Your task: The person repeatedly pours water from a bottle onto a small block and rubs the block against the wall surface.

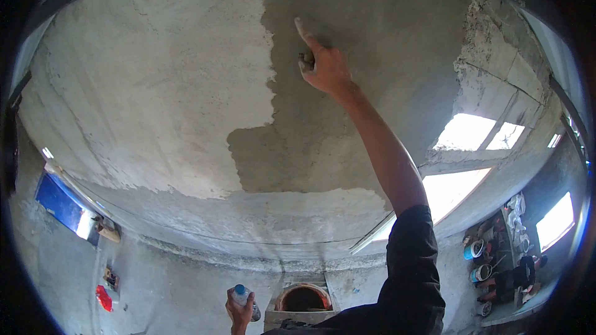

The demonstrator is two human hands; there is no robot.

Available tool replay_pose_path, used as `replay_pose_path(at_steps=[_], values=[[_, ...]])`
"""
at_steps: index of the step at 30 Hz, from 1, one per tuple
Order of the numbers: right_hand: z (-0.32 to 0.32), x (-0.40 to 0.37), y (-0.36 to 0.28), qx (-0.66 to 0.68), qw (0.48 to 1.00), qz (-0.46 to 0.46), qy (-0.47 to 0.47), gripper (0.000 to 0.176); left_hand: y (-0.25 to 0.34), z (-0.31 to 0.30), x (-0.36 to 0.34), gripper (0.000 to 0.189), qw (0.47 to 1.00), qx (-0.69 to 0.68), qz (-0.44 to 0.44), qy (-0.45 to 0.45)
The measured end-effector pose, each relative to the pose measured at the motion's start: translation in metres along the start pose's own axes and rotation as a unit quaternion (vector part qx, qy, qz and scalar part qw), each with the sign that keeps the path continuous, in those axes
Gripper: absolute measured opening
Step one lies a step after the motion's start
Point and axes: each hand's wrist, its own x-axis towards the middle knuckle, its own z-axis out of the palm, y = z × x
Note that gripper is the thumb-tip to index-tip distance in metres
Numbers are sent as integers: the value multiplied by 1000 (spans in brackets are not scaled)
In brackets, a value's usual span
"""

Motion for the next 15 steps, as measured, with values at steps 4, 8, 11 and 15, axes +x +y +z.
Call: replay_pose_path(at_steps=[4, 8, 11, 15], values=[[8, 4, 4, -46, 997, 56, 28, 78, 8, 0, 2, 44, 999, 19, 32, 26], [26, -31, 6, -172, 968, -126, -134, 78, 6, -1, 3, 46, 999, 2, 41, 27], [14, -36, -8, -26, 982, -107, -153, 68, 7, -3, 4, 45, 999, 1, 36, 25], [-4, -23, -6, 322, 925, 174, -107, 52, 22, -6, 1, 42, 999, -3, 43, 32]])
